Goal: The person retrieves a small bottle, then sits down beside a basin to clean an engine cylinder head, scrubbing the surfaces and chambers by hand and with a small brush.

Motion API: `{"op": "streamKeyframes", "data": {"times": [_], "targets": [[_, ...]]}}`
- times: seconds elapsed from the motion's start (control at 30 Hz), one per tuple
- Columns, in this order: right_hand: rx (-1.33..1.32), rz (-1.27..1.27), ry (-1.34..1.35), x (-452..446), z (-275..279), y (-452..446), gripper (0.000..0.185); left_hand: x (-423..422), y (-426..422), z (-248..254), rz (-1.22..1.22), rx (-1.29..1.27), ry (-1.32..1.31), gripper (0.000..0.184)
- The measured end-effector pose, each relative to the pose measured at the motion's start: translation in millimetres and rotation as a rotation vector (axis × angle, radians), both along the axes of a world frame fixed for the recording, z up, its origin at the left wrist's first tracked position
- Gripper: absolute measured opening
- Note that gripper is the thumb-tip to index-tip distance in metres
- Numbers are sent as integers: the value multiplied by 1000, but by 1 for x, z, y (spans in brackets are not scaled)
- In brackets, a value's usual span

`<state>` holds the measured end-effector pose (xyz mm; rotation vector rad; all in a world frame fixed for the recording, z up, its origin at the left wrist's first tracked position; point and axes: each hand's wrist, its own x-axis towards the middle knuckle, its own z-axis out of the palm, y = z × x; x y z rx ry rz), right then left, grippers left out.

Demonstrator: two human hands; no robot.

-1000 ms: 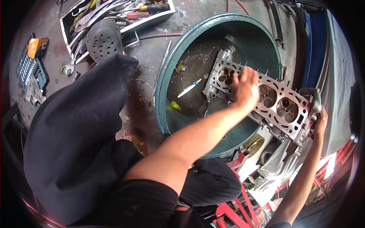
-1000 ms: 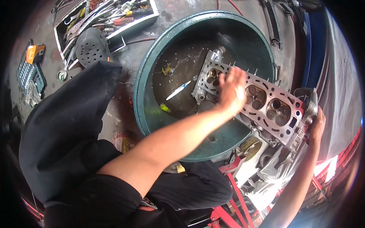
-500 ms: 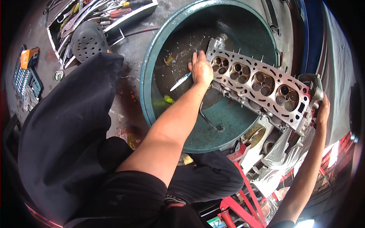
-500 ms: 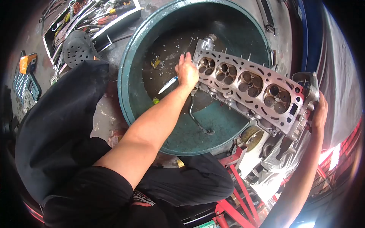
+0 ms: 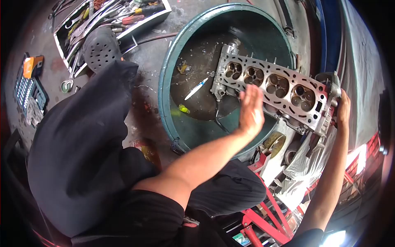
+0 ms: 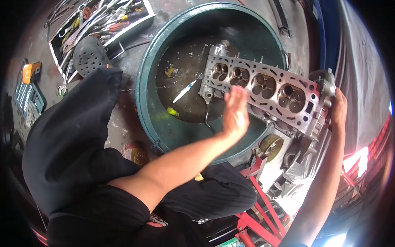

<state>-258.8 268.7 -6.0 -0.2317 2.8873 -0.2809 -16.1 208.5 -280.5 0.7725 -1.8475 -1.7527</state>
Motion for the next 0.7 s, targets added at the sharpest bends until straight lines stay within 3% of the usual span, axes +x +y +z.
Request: {"op": "streamKeyframes", "data": {"times": [0.03, 0.1, 0.13, 0.17, 0.23, 0.3, 0.37, 0.47, 0.53, 0.57, 0.6, 0.63, 0.67, 0.7], "targets": [[20, 3, -8, -2, 0, 1, 41, 6, -4, 28, -118, 21, 1, 45], [-9, 34, 25, 2, -2, -3, 41, 11, -16, 18, -226, -162, 57, 42], [-7, 14, 12, 0, -2, 1, 42, 6, -14, -6, -92, -47, 30, 41], [-20, -4, 13, -4, -2, 4, 42, 3, -23, -24, -51, 488, -139, 40], [8, 21, 58, -5, -4, 4, 41, 3, -12, -54, -77, -211, -387, 37], [-37, -67, 78, 5, -8, -7, 40, -19, 10, -22, 101, 397, 21, 39], [-28, -61, 61, 13, -6, -16, 39, -5, -1, 57, -152, -107, 124, 47], [6, -35, 73, 7, -6, -8, 39, -2, -7, 37, -154, -226, 239, 49], [36, 19, 105, 9, -5, -11, 39, -3, -27, 0, -204, -99, -77, 42], [32, 5, 90, 9, -6, -10, 39, -6, -16, -7, -60, -232, -111, 37], [29, 5, 86, 5, -7, -7, 39, -6, -25, 3, 91, -355, -162, 33], [8, 11, 72, 1, -6, -2, 39, -7, -24, 27, -155, -3, -63, 34], [-10, 15, 53, 0, -6, 1, 40, -10, -5, 54, -133, 63, 87, 40], [-95, -44, 66, 14, -10, -13, 40, -9, 7, 84, -132, -85, 231, 43]]}}
